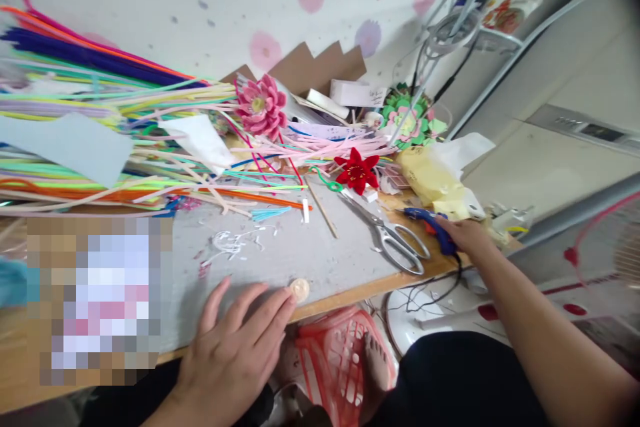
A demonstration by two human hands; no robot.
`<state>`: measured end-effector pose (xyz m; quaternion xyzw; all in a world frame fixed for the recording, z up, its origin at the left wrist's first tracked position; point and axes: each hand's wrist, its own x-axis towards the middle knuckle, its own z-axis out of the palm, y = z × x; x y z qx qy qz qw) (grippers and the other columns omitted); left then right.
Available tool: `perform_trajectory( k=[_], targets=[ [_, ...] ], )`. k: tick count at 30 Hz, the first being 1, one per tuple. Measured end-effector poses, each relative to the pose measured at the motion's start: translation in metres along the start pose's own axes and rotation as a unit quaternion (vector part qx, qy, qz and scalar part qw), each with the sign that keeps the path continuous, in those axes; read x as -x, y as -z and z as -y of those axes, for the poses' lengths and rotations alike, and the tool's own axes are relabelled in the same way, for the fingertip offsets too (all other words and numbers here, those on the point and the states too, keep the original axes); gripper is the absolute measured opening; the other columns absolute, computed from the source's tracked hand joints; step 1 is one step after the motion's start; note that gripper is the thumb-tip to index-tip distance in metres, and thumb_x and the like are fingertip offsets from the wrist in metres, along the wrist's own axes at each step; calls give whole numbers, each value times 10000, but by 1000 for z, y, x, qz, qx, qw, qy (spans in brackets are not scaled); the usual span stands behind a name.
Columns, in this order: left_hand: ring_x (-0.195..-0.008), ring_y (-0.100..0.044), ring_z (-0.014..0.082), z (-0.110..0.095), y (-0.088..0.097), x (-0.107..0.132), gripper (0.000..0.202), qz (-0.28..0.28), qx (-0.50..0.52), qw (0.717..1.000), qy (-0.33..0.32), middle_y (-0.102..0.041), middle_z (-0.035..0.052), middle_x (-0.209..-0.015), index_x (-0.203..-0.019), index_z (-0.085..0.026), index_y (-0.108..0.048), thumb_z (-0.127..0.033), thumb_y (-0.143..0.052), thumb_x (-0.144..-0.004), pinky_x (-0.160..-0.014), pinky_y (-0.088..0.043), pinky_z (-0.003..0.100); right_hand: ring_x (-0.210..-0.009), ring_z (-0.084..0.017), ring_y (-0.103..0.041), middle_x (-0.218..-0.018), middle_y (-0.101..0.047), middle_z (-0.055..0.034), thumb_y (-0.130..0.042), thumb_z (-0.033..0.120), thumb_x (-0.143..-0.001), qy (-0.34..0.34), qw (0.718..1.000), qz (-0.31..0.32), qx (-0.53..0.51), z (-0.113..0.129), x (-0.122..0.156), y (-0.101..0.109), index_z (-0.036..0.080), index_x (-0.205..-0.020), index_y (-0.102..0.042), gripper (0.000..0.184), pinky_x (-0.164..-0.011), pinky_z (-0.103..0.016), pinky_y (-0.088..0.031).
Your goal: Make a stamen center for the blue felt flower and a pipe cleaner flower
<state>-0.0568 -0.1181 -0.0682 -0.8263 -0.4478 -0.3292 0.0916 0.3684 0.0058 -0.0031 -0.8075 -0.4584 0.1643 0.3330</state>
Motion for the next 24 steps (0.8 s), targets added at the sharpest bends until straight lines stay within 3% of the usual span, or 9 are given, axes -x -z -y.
perform_trajectory(
  k=[2, 4, 6, 8, 11, 14, 17, 20, 24],
  targets=[
    [-1057, -555, 234, 0, 2, 0, 433, 1, -7, 1000, -9, -652, -36, -1172, -1219, -287, -564, -230, -600, -791, -1098, -159, 538, -608, -259, -563, -449, -455, -45, -740, 362, -619, 30, 997, -40, 57, 12, 5, 4, 209, -473, -554, 281, -501, -324, -323],
    [-1045, -558, 229, 0, 4, -1, 397, 0, -16, 1000, -16, -658, -35, -1160, -1181, -270, -593, -243, -612, -786, -1096, -160, 538, -724, -267, -573, -644, -583, -81, -676, 368, -687, 96, 990, -52, 87, 34, 17, -2, 227, -627, -633, 159, -565, -335, -351],
    [-1040, -558, 229, 0, 5, -2, 382, 1, -25, 999, -19, -666, -23, -1144, -1171, -254, -602, -250, -609, -789, -1089, -173, 543, -773, -241, -587, -818, -645, -87, -589, 350, -771, 251, 962, 36, 99, 67, 41, -20, 221, -812, -665, 156, -628, -326, -402],
    [-1040, -557, 229, 0, 7, -2, 389, 6, -31, 999, -20, -667, -13, -1141, -1185, -254, -592, -253, -599, -797, -1083, -182, 548, -744, -196, -594, -817, -650, -70, -576, 300, -788, 378, 910, 150, 74, 104, 73, -50, 187, -797, -661, 141, -656, -299, -434],
    [-1042, -551, 228, 0, 7, -2, 390, 12, -33, 999, -21, -657, -8, -1160, -1201, -258, -582, -251, -579, -811, -1081, -179, 551, -774, -142, -598, -853, -661, -41, -548, 206, -809, 464, 842, 270, 60, 154, 116, -107, 179, -852, -658, 121, -711, -250, -442],
    [-1046, -543, 222, 0, 7, 0, 371, 14, -32, 999, -18, -651, -14, -1166, -1191, -262, -587, -243, -564, -822, -1084, -173, 549, -694, -140, -591, -783, -675, -23, -542, 262, -814, 424, 849, 280, 146, 183, 139, -158, 187, -790, -652, 135, -620, -240, -408],
    [-1051, -538, 212, 0, 6, 2, 358, 18, -32, 999, -12, -654, -15, -1155, -1186, -269, -589, -235, -551, -832, -1087, -175, 545, -623, -178, -579, -700, -671, -49, -541, 376, -802, 391, 861, 266, 188, 192, 143, -188, 176, -722, -624, 231, -524, -262, -351],
    [-1055, -536, 216, 1, 5, 3, 345, 17, -33, 999, -11, -658, 1, -1138, -1174, -264, -599, -240, -541, -835, -1086, -178, 549, -672, -192, -593, -749, -684, -66, -558, 304, -774, 383, 860, 263, 213, 194, 142, -197, 175, -715, -616, 153, -534, -258, -341],
    [-1053, -538, 226, 2, 4, 3, 356, 11, -35, 999, -19, -656, 25, -1133, -1179, -252, -600, -234, -536, -829, -1079, -183, 562, -718, -195, -598, -772, -683, -87, -506, 181, -776, 392, 850, 266, 229, 195, 140, -193, 158, -721, -623, 131, -577, -260, -352]
  ],
)
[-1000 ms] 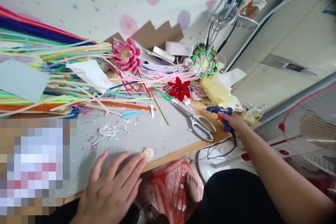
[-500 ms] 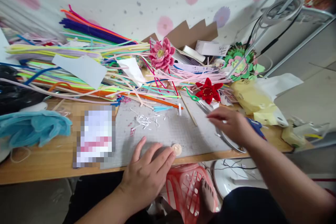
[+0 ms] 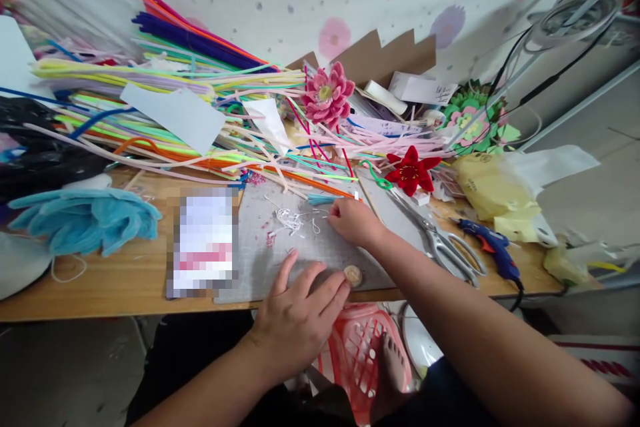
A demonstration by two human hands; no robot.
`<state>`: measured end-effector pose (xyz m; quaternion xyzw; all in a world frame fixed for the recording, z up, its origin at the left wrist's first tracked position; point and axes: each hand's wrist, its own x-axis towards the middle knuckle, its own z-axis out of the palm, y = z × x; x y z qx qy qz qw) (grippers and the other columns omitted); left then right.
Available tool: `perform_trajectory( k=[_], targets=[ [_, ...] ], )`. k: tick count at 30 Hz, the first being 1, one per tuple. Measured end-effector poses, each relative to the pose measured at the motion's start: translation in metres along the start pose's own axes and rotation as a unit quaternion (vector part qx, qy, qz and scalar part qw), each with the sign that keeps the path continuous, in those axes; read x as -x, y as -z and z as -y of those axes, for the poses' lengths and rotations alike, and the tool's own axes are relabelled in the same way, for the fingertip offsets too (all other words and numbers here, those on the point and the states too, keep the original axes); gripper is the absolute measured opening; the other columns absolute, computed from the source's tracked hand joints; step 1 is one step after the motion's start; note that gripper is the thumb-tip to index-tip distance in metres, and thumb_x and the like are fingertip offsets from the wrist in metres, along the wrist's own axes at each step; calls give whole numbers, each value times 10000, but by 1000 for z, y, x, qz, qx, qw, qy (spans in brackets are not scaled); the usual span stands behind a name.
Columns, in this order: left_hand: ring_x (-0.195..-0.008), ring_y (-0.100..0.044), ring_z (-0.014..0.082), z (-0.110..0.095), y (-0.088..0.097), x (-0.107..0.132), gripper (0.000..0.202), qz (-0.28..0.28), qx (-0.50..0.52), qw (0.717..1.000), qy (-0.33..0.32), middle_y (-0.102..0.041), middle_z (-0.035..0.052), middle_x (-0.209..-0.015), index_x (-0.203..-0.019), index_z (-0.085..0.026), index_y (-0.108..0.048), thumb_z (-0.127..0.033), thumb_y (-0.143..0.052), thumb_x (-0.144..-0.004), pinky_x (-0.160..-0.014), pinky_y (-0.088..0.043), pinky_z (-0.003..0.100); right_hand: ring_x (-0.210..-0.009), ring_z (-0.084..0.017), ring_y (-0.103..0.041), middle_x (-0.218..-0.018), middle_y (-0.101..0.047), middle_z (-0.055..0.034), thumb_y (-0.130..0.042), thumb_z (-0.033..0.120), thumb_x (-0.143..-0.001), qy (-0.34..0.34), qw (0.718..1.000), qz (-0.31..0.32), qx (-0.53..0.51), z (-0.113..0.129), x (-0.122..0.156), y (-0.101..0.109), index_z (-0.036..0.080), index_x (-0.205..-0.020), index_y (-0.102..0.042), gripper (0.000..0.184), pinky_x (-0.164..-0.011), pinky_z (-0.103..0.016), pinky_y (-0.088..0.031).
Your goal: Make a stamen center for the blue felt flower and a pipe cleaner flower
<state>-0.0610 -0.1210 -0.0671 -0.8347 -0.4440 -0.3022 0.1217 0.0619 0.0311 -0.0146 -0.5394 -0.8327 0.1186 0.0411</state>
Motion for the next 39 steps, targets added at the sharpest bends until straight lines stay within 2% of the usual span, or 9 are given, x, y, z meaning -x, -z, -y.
perform_trajectory(
  k=[4, 7, 12, 15, 21, 24, 27, 39],
  targets=[
    [-1052, -537, 225, 0, 1, -1, 353, -4, -1, 1000, -4, -651, -1, -1150, -1178, -253, -597, -235, -542, -829, -1076, -188, 566, -712, -177, -582, -780, -667, -76, -528, 217, -791, 11, 1000, -14, -6, -1, 3, 3, 148, -807, -620, 117, -601, -251, -368],
    [-1059, -529, 225, 0, 2, -1, 342, 2, 5, 1000, -3, -646, -30, -1160, -1175, -256, -594, -238, -536, -838, -1079, -185, 559, -764, -152, -573, -882, -649, -55, -578, 239, -776, 43, 999, -20, -25, 0, 4, 3, 169, -899, -616, 146, -655, -231, -387],
    [-1051, -535, 237, 0, 2, -1, 325, 3, 4, 1000, -3, -655, 6, -1151, -1160, -240, -607, -222, -502, -853, -1079, -173, 555, -772, -170, -548, -818, -613, -68, -541, 128, -758, 72, 996, -13, -45, 1, -1, -2, 154, -731, -599, 69, -684, -255, -383],
    [-1055, -532, 241, 0, 3, -2, 326, 5, 5, 1000, -8, -653, 6, -1157, -1162, -237, -606, -227, -505, -851, -1076, -169, 562, -734, -158, -527, -796, -589, -65, -509, 127, -787, 80, 994, -19, -73, 0, 3, 1, 144, -736, -568, 80, -667, -255, -385],
    [-1060, -535, 237, 1, 3, -2, 391, 17, -2, 1000, -10, -637, -18, -1188, -1231, -256, -553, -232, -527, -842, -1066, -198, 571, -808, -125, -496, -825, -529, -25, -496, 119, -829, 149, 975, -40, -159, -19, 46, 11, 157, -791, -548, 75, -756, -227, -405],
    [-1066, -533, 237, 1, 2, -2, 376, 12, -1, 1000, -10, -645, -31, -1174, -1215, -250, -564, -232, -530, -841, -1070, -187, 572, -827, -137, -476, -845, -485, -33, -522, 122, -827, 178, 952, -57, -241, -29, 71, 5, 161, -801, -566, 65, -766, -254, -410],
    [-1065, -537, 234, 1, 1, -2, 330, 7, -2, 1000, -10, -654, -42, -1153, -1165, -246, -595, -239, -535, -840, -1072, -180, 575, -861, -152, -471, -859, -449, -37, -540, 123, -825, 175, 940, -69, -286, -33, 88, -4, 173, -800, -570, 63, -780, -277, -409],
    [-1075, -534, 234, 0, -1, -1, 349, 12, -4, 1000, -6, -655, -52, -1148, -1192, -242, -570, -233, -532, -845, -1077, -181, 575, -872, -156, -448, -878, -410, -35, -546, 107, -834, 190, 937, -83, -280, -41, 117, -12, 185, -830, -589, 89, -767, -290, -408]
  ],
)
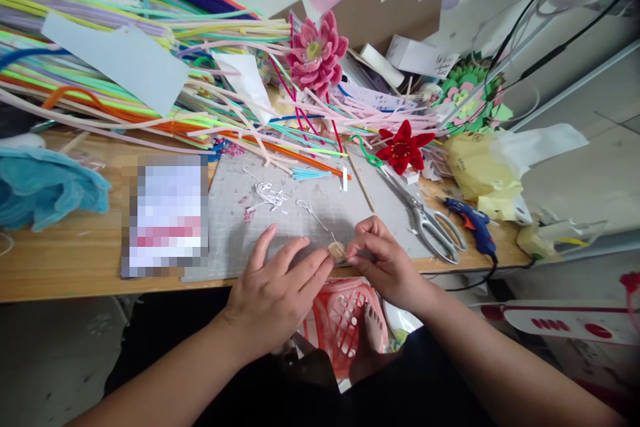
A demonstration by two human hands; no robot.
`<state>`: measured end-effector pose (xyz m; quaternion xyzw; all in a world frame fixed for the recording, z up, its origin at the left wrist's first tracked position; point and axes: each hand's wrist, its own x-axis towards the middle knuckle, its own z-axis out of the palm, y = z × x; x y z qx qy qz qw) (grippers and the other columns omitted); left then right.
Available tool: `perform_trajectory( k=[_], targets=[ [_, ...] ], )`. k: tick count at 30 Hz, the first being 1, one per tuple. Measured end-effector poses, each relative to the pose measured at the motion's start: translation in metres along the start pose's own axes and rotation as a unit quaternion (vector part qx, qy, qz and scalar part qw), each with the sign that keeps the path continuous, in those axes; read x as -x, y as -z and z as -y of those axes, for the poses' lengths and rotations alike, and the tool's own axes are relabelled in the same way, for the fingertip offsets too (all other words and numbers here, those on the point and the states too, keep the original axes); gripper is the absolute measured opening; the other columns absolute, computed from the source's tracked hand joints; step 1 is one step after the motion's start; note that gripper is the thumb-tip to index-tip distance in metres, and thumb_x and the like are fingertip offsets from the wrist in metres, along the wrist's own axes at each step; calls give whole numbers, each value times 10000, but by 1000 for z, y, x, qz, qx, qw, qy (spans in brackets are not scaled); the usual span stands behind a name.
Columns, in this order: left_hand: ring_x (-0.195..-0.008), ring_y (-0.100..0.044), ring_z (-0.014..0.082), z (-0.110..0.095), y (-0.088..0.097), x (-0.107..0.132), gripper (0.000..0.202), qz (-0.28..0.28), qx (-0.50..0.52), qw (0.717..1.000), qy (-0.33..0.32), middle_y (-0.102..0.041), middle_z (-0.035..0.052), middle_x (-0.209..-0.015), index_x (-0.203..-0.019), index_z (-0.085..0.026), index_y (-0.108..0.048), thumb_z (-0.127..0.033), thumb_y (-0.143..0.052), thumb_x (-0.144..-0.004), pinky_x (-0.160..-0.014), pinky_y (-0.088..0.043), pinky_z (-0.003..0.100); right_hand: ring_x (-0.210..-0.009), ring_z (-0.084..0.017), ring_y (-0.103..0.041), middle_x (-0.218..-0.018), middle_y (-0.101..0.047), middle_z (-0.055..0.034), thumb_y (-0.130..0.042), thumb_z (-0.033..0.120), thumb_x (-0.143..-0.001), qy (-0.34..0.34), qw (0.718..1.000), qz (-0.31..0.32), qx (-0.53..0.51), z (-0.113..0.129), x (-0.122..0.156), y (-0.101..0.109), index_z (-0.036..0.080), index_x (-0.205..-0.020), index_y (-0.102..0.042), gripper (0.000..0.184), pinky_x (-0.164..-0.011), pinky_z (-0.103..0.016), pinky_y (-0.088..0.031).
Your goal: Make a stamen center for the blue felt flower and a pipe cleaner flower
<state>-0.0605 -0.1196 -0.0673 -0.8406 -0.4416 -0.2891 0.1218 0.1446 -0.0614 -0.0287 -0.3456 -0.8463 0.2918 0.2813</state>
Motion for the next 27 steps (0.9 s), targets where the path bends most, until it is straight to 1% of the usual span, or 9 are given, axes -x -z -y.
perform_trajectory(
  k=[5, 9, 11, 12, 15, 17, 20, 24, 27],
  targets=[
    [-1071, -536, 236, 0, 1, 0, 361, 2, -2, 1000, -1, -651, -31, -1158, -1198, -251, -569, -221, -536, -839, -1086, -173, 572, -864, -169, -454, -862, -425, -40, -538, 82, -827, 35, 997, 4, 66, -1, 7, 0, 179, -830, -618, 125, -744, -318, -421],
    [-1080, -533, 230, 0, 1, 0, 360, 12, 0, 1000, 0, -633, -44, -1192, -1200, -258, -563, -227, -534, -843, -1093, -160, 570, -872, -186, -461, -905, -477, -64, -581, 92, -801, 95, 986, 30, 136, 4, 16, 3, 194, -926, -658, 179, -733, -338, -428],
    [-1089, -528, 230, 0, 1, 0, 363, 16, 0, 1000, 1, -625, -55, -1206, -1206, -258, -557, -233, -533, -845, -1094, -158, 571, -859, -187, -480, -898, -506, -68, -593, 96, -789, 123, 983, 30, 131, 7, 18, 7, 189, -956, -655, 200, -729, -345, -437],
    [-1091, -527, 230, 0, 1, 0, 369, 16, 1, 1000, 2, -626, -55, -1203, -1213, -259, -552, -235, -532, -846, -1094, -159, 571, -845, -182, -494, -887, -517, -67, -592, 95, -788, 125, 985, 14, 115, 8, 17, 9, 184, -956, -649, 198, -718, -338, -444],
    [-1088, -528, 229, 0, 0, 0, 391, 13, 0, 1000, 2, -642, -46, -1175, -1238, -263, -534, -237, -528, -848, -1088, -169, 572, -787, -152, -540, -825, -561, -50, -563, 100, -811, 74, 994, -51, 60, 8, 3, 16, 176, -911, -633, 144, -690, -299, -459],
    [-1080, -530, 230, 0, 0, 0, 398, 8, -3, 1000, -1, -645, -43, -1166, -1245, -267, -530, -235, -527, -847, -1083, -176, 571, -753, -138, -559, -780, -594, -36, -552, 122, -820, 13, 997, -47, 56, 7, -16, 18, 171, -852, -632, 99, -688, -278, -457],
    [-1082, -525, 228, 0, 1, 0, 405, 16, -4, 1000, -1, -633, -51, -1188, -1254, -269, -521, -235, -524, -850, -1086, -168, 568, -691, -120, -554, -750, -615, -30, -569, 173, -793, -70, 991, 24, 115, 9, -49, 16, 153, -760, -636, 77, -648, -242, -430],
    [-1099, -514, 230, 0, 1, 1, 367, 19, 0, 1000, 2, -640, -49, -1177, -1220, -259, -548, -238, -518, -855, -1096, -139, 571, -614, -118, -514, -703, -623, -16, -611, 324, -725, -149, 940, 178, 250, 16, -84, 4, 168, -691, -633, 162, -545, -226, -350],
    [-1101, -511, 233, 0, 0, 2, 356, 14, 1, 1000, -4, -636, -52, -1183, -1210, -255, -554, -246, -520, -856, -1097, -123, 579, -575, -113, -499, -641, -628, 2, -587, 240, -675, -152, 917, 238, 283, 19, -99, -2, 185, -640, -635, 81, -509, -222, -312]
  ],
)
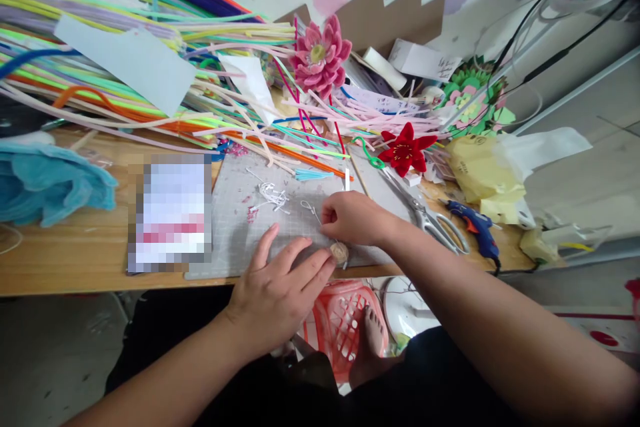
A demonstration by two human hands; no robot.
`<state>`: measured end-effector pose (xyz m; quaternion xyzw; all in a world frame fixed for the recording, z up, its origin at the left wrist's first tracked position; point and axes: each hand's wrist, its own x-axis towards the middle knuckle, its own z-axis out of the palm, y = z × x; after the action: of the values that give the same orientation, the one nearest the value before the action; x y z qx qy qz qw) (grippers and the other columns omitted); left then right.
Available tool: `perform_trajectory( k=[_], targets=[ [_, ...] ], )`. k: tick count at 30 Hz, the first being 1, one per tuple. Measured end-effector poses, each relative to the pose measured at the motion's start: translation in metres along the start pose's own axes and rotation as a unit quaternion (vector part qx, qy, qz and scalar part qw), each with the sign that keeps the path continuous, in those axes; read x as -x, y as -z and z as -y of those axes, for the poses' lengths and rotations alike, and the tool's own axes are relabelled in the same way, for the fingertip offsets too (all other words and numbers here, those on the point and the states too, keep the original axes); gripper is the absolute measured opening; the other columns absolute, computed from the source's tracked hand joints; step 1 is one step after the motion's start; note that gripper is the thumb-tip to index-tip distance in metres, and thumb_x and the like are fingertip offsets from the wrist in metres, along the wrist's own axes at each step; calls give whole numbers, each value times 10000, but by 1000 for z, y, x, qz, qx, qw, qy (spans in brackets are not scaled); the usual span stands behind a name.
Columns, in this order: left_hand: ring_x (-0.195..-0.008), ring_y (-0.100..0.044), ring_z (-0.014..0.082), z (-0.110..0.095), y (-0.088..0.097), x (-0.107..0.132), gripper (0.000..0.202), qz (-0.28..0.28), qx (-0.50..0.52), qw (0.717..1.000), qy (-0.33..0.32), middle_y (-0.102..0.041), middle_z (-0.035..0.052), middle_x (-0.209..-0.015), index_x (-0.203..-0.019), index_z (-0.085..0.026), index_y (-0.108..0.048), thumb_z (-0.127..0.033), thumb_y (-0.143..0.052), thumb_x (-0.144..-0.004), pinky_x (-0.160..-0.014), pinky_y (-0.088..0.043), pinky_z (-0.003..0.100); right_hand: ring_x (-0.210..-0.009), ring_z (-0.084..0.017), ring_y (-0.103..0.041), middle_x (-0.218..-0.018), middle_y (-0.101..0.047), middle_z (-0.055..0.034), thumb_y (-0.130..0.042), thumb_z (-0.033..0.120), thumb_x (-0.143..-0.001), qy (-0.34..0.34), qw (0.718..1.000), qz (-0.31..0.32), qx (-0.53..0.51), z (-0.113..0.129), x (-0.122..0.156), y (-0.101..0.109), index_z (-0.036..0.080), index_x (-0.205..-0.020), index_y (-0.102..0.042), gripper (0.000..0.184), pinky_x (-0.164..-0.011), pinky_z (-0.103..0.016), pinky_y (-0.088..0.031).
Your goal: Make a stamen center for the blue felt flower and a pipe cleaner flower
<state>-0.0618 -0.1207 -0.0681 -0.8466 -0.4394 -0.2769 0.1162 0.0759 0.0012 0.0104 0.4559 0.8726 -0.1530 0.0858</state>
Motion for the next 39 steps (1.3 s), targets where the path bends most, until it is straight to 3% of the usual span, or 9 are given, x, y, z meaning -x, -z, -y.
perform_trajectory(
  k=[4, 11, 16, 19, 23, 26, 30, 39],
  targets=[
    [-1106, -510, 228, 0, 1, 0, 373, 7, -1, 1000, 3, -626, -44, -1202, -1232, -256, -535, -241, -510, -861, -1101, -108, 575, -553, -111, -498, -592, -622, -1, -553, 150, -631, 12, 1000, 14, 4, -4, -11, 8, 175, -596, -631, 89, -501, -222, -305],
    [-1097, -524, 233, 0, 1, 0, 392, 1, 2, 1000, 0, -636, -3, -1177, -1249, -246, -527, -242, -506, -858, -1092, -144, 582, -528, -91, -520, -605, -628, -6, -528, 112, -674, 7, 999, -34, -42, -9, -22, 36, 140, -691, -635, 112, -493, -203, -342],
    [-1097, -524, 240, 1, 1, 0, 410, 2, 1, 1000, -6, -633, -2, -1189, -1268, -238, -508, -250, -509, -859, -1079, -149, 601, -542, -75, -496, -595, -584, 16, -576, 62, -656, 67, 991, -106, -53, 2, -21, 54, 116, -681, -645, 91, -529, -208, -343],
    [-1099, -518, 244, 0, 2, -1, 413, 9, 3, 1000, -7, -628, -19, -1201, -1275, -238, -500, -251, -505, -862, -1084, -136, 599, -574, -72, -520, -624, -599, 26, -576, 41, -666, 100, 984, -114, -94, 9, -8, 57, 113, -715, -658, 120, -560, -199, -366],
    [-1111, -510, 241, 0, 2, -2, 404, 18, 2, 1000, 1, -615, -22, -1225, -1273, -252, -503, -223, -486, -871, -1091, -127, 588, -613, -79, -562, -673, -648, 24, -546, 10, -687, 151, 977, -67, -134, 7, 17, 39, 137, -734, -664, 180, -598, -191, -416],
    [-1126, -502, 247, -1, 1, -1, 390, 11, -1, 1000, -2, -615, -15, -1224, -1252, -248, -524, -225, -495, -864, -1086, -142, 599, -666, -96, -579, -724, -663, -3, -541, 16, -708, 169, 974, -80, -127, -2, 36, 17, 142, -750, -656, 175, -638, -202, -440],
    [-1112, -514, 252, 0, 1, 0, 395, 2, -2, 1000, -6, -617, -2, -1220, -1244, -247, -535, -227, -512, -850, -1078, -169, 607, -659, -101, -575, -730, -645, 0, -546, 41, -733, 129, 979, -86, -134, -13, 56, -1, 158, -800, -615, 151, -621, -207, -443],
    [-1112, -522, 241, -1, 2, -1, 384, 14, 3, 1000, 3, -611, -27, -1228, -1232, -269, -535, -221, -514, -852, -1090, -155, 586, -649, -112, -587, -721, -641, 9, -575, 79, -758, 70, 984, -109, -118, -26, 72, -14, 181, -818, -568, 119, -616, -219, -442]
  ],
)
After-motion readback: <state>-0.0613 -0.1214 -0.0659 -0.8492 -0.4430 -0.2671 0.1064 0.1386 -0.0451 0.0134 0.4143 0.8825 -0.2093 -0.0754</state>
